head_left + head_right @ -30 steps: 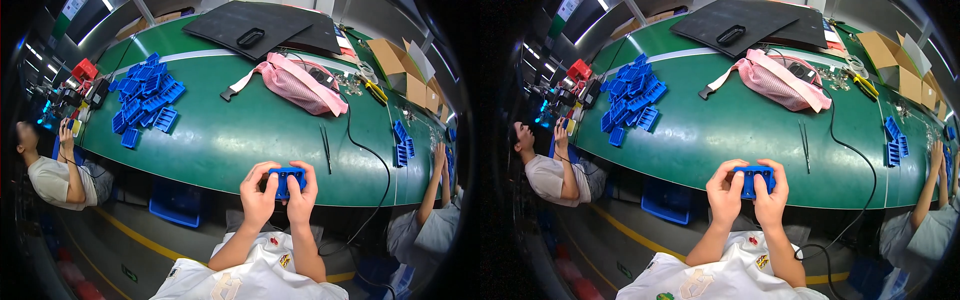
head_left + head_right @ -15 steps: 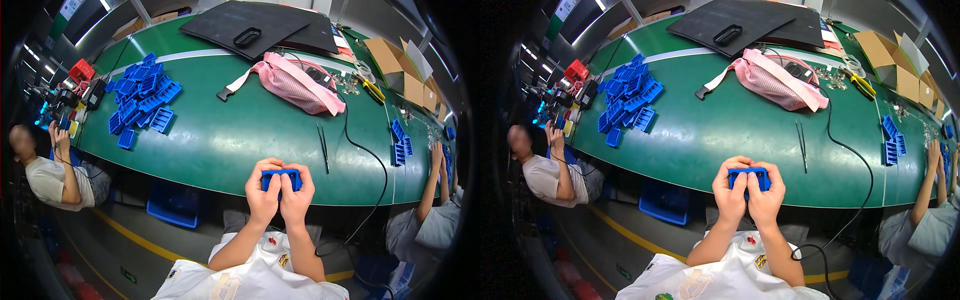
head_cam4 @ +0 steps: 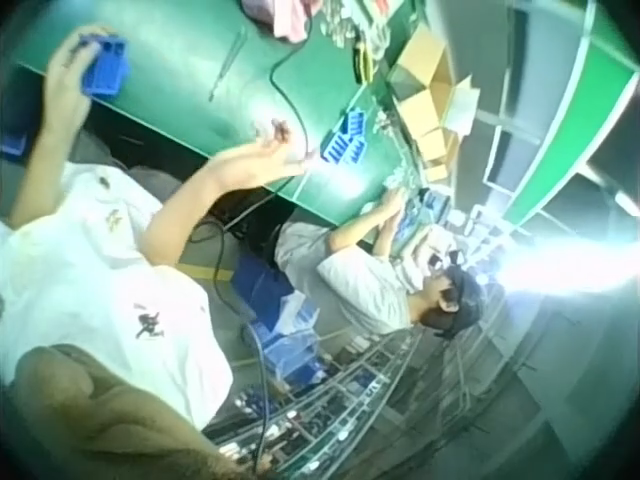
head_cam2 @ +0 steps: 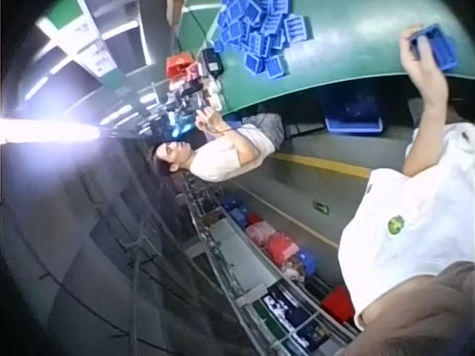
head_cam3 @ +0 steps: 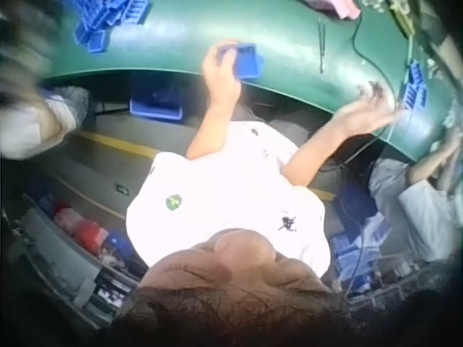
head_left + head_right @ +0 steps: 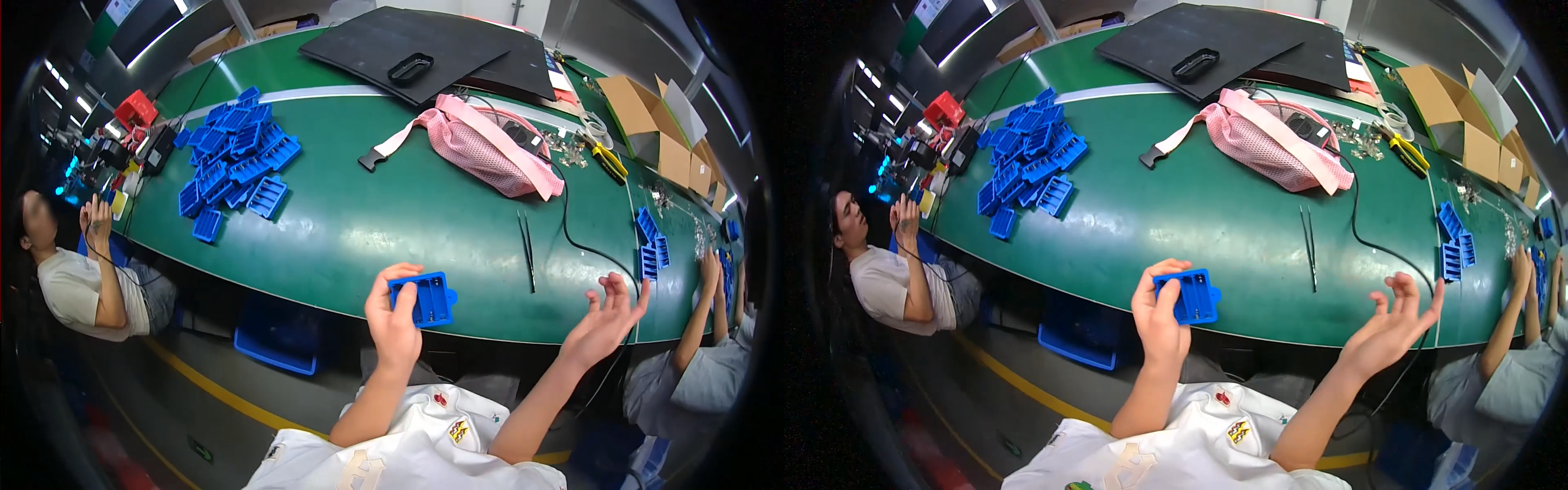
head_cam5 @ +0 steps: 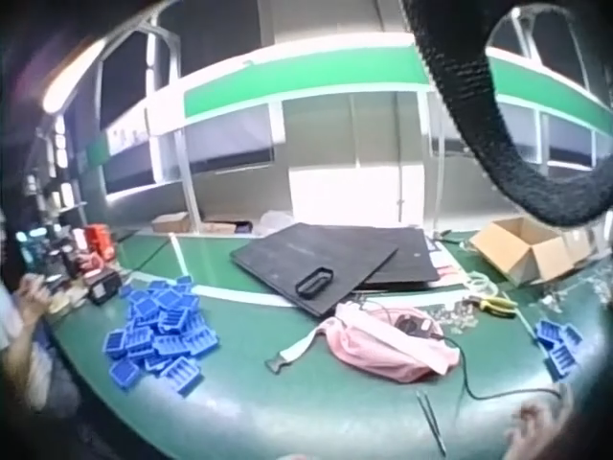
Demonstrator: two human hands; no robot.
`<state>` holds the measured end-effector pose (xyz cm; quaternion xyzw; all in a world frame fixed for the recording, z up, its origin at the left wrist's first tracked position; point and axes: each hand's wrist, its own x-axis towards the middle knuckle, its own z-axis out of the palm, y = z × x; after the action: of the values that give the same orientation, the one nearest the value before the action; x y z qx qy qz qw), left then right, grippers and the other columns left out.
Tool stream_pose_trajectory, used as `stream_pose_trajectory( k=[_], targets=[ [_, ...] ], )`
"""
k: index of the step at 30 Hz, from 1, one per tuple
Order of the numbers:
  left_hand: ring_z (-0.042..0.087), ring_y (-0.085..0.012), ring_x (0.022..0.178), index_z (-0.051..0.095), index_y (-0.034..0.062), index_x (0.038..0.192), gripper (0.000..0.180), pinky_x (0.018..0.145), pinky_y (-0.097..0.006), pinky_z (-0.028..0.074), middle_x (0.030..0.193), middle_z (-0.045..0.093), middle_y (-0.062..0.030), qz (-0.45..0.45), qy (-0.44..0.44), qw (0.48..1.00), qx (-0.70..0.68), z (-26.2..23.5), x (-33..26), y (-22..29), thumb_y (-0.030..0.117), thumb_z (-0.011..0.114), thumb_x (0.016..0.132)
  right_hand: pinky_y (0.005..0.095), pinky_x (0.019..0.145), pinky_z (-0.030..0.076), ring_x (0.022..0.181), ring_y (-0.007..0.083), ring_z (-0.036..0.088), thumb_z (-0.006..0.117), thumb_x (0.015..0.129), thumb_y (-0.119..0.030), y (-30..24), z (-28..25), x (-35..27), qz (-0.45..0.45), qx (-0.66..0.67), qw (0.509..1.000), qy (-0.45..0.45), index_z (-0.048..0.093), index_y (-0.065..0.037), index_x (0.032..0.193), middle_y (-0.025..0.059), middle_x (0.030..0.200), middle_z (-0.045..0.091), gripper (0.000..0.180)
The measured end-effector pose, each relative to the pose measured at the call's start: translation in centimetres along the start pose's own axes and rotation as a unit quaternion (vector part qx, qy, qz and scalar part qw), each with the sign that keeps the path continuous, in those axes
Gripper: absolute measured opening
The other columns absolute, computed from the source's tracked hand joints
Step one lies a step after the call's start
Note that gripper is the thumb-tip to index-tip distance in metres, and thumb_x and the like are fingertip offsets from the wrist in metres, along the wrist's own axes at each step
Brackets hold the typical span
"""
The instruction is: Assembling small electronic components into blue plastic housings on a factory production line.
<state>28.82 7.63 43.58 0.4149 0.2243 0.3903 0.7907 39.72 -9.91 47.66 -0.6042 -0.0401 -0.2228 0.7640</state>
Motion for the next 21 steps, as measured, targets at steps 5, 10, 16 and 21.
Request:
stream_pose_trajectory(
  k=[5, 10, 16, 21],
  targets=[
    [0.051, -0.0179, 0.098, 0.054, -0.0013, 0.088, 0.01, 0.088, -0.029, 0.039, 0.105, 0.054, -0.0128, -0.013, -0.043, 0.999, 0.019, 1.0, 0.5, -0.1, -0.004, 0.048, 0.08, 0.0215, 0.064, 0.047, 0.08, 0.011, 0.056, 0.048, 0.088, -0.008, 1.3, 4.3, -5.8, 0.246, 0.004, 0.899, -0.361, 0.026, -0.006, 0.138, 0.0093, 0.096, 0.059, 0.055],
    [0.051, -0.0174, 0.098, 0.054, 0.0002, 0.088, 0.009, 0.088, -0.029, 0.04, 0.107, 0.054, -0.0125, -0.038, -0.043, 0.998, 0.039, 1.3, -0.7, 0.0, -0.001, 0.049, 0.081, 0.0193, 0.06, 0.047, 0.075, 0.0064, 0.054, 0.046, 0.089, -0.006, 1.4, 6.1, -8.0, 0.334, 0.104, 0.849, -0.397, 0.051, -0.001, 0.116, 0.0043, 0.089, 0.057, 0.029],
    [0.052, -0.0202, 0.097, 0.053, -0.002, 0.087, 0.01, 0.088, -0.032, 0.039, 0.103, 0.053, -0.0155, 0.066, -0.07, 0.984, 0.148, 1.8, -0.9, -0.8, 0.002, 0.05, 0.078, 0.0209, 0.064, 0.045, 0.072, 0.0065, 0.053, 0.047, 0.086, -0.005, 2.1, 6.4, -8.9, 0.194, 0.013, 0.94, -0.281, 0.058, 0.001, 0.094, 0.003, 0.084, 0.059, 0.014],
    [0.052, -0.0206, 0.096, 0.052, -0.0021, 0.084, 0.008, 0.087, -0.032, 0.04, 0.099, 0.054, -0.0148, 0.103, -0.068, 0.975, 0.185, 1.8, -0.9, -0.8, 0.001, 0.049, 0.077, 0.0208, 0.063, 0.044, 0.071, 0.006, 0.052, 0.048, 0.085, -0.006, 2.2, 6.6, -9.1, 0.218, 0.011, 0.94, -0.263, 0.059, 0.002, 0.091, 0.0024, 0.08, 0.059, 0.014]
  ],
)
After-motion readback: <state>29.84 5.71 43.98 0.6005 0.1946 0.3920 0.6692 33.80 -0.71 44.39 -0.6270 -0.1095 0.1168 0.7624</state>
